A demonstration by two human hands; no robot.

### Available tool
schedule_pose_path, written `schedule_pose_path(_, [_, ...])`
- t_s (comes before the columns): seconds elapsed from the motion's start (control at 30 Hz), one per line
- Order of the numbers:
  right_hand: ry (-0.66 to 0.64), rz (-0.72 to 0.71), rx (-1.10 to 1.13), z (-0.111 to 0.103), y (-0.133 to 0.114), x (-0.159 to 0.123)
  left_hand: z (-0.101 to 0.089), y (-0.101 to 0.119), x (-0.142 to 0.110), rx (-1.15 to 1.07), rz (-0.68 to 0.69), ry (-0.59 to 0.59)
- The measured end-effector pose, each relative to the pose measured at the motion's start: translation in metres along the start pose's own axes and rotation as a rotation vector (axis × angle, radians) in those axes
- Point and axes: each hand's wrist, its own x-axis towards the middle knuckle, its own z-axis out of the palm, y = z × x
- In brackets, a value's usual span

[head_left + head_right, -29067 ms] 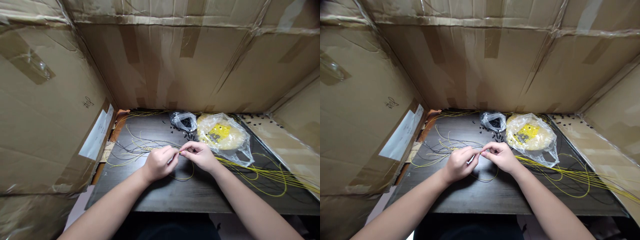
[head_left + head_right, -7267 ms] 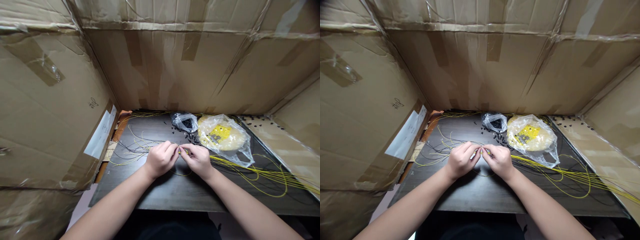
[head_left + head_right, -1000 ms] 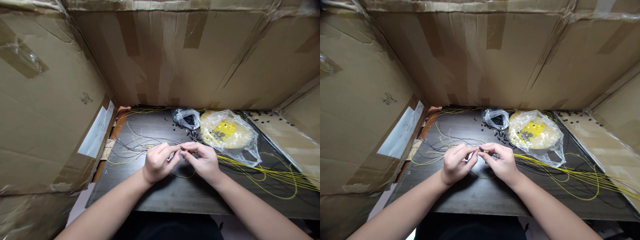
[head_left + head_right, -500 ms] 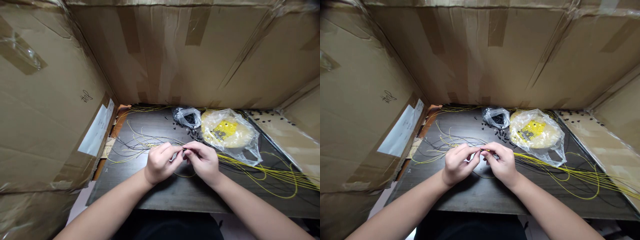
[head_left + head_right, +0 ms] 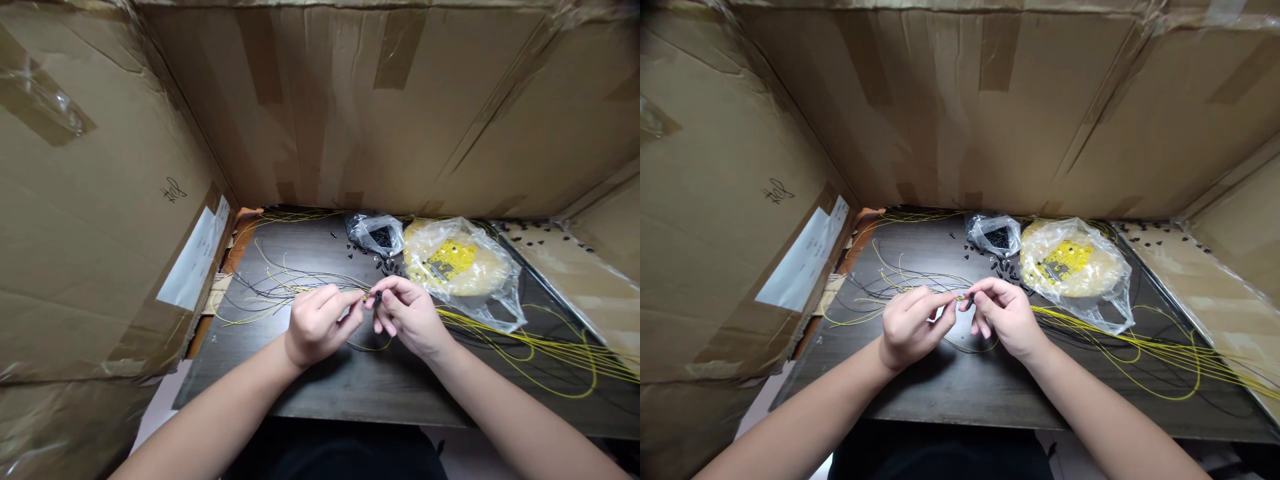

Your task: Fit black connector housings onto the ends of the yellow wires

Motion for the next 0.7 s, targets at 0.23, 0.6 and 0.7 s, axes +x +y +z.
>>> schedule_pose_path(0.23, [0.037, 0.041, 0.019, 0.0008, -0.0011, 0.0015, 0.0004, -0.0005, -0.0009, 0.041, 0.038, 0.0])
schedule_pose_path(0.6, [0.113, -0.121, -0.278, 0.0089, -0.004, -0.0056, 0.0001, -0.0007, -0.0002, 0.108, 0.105, -0.01])
schedule_pose_path(0.7, [0.117, -0.149, -0.331, 0.0069, -0.0026, -0.0064, 0.0007, -0.0021, -0.0013, 0.116, 0.121, -0.014])
